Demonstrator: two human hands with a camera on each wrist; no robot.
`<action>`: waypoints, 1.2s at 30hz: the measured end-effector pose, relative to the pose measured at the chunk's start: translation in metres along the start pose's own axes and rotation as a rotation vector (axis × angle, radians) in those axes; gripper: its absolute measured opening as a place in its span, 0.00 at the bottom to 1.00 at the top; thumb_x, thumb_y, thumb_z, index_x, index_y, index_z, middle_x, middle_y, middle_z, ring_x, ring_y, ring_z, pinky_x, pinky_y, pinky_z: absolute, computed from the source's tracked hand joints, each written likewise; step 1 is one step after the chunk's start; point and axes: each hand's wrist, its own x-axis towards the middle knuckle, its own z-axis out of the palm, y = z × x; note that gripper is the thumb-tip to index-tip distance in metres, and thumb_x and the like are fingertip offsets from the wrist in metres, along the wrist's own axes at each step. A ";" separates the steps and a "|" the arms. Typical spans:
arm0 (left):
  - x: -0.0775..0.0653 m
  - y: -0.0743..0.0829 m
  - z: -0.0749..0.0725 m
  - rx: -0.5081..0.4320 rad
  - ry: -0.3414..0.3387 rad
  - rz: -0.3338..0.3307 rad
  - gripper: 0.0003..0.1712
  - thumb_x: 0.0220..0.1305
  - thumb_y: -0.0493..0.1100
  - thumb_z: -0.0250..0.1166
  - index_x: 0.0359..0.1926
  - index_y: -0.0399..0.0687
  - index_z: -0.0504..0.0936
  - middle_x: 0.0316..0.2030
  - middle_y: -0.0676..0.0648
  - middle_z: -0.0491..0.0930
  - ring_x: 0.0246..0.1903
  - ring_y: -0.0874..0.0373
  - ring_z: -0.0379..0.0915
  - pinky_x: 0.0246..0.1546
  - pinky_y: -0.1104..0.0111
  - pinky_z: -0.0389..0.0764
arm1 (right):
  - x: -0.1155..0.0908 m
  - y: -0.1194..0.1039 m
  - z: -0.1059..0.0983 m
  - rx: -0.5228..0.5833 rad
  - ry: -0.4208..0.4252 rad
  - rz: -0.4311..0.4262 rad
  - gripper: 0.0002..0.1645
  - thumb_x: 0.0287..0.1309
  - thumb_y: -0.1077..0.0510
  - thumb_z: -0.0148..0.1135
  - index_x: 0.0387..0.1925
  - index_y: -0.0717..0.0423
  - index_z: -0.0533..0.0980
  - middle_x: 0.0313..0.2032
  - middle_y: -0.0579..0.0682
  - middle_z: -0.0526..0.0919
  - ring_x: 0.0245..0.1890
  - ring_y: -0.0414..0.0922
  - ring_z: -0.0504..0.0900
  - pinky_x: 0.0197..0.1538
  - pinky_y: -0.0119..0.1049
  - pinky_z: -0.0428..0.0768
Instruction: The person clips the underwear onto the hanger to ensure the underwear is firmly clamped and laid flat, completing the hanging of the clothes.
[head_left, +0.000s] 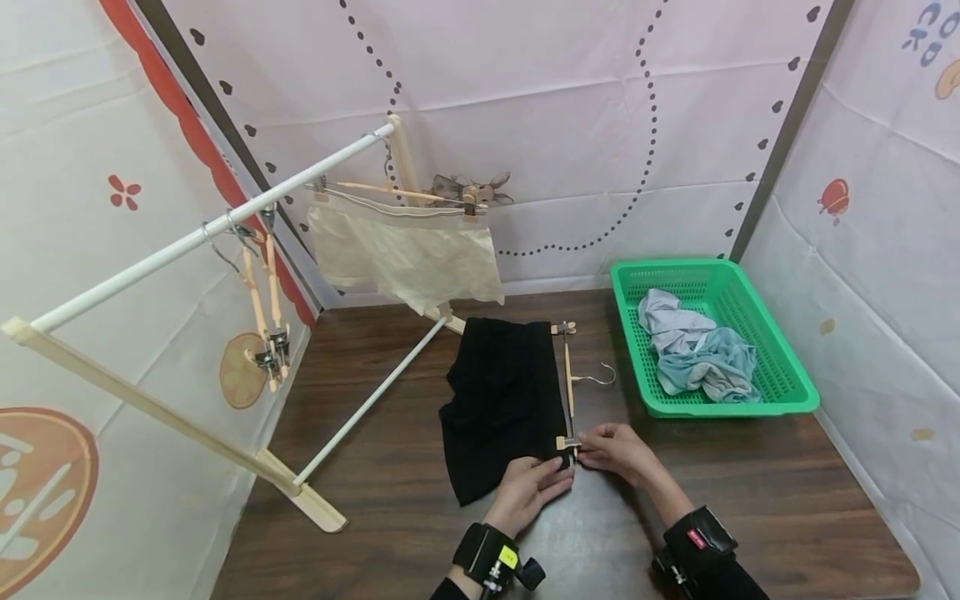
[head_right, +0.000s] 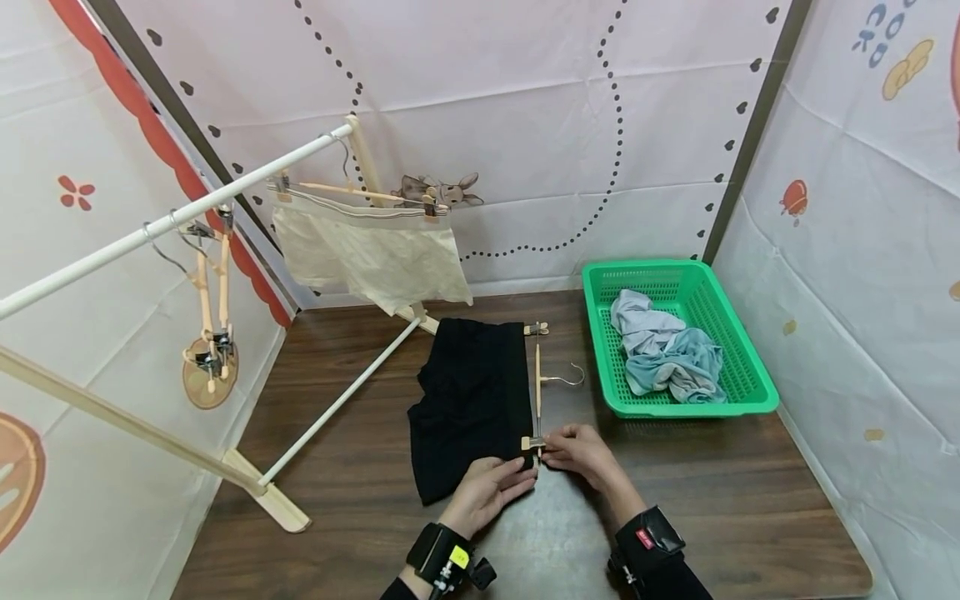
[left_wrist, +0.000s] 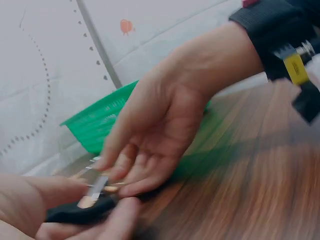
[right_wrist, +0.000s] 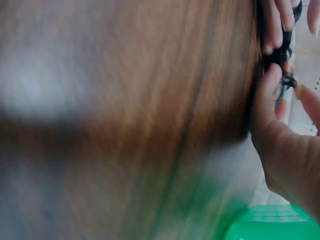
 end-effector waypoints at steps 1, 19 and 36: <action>-0.004 0.003 -0.003 0.041 -0.023 -0.025 0.19 0.73 0.33 0.60 0.58 0.22 0.71 0.52 0.30 0.81 0.50 0.46 0.84 0.54 0.56 0.84 | -0.001 -0.001 0.001 -0.075 0.012 -0.012 0.18 0.70 0.62 0.62 0.50 0.76 0.70 0.39 0.59 0.85 0.36 0.46 0.88 0.43 0.39 0.88; 0.026 0.071 -0.020 0.518 -0.132 0.172 0.17 0.77 0.32 0.51 0.57 0.24 0.76 0.44 0.37 0.85 0.43 0.51 0.85 0.48 0.62 0.86 | 0.048 -0.076 0.012 -1.022 0.261 -0.350 0.13 0.67 0.60 0.60 0.45 0.65 0.84 0.40 0.58 0.87 0.35 0.50 0.84 0.38 0.45 0.84; 0.110 0.102 -0.021 0.985 0.257 0.616 0.15 0.68 0.29 0.59 0.53 0.36 0.83 0.50 0.40 0.84 0.50 0.48 0.80 0.52 0.58 0.81 | 0.126 -0.083 0.013 -0.373 0.322 -0.085 0.23 0.74 0.61 0.51 0.61 0.75 0.73 0.46 0.67 0.83 0.48 0.56 0.86 0.47 0.42 0.87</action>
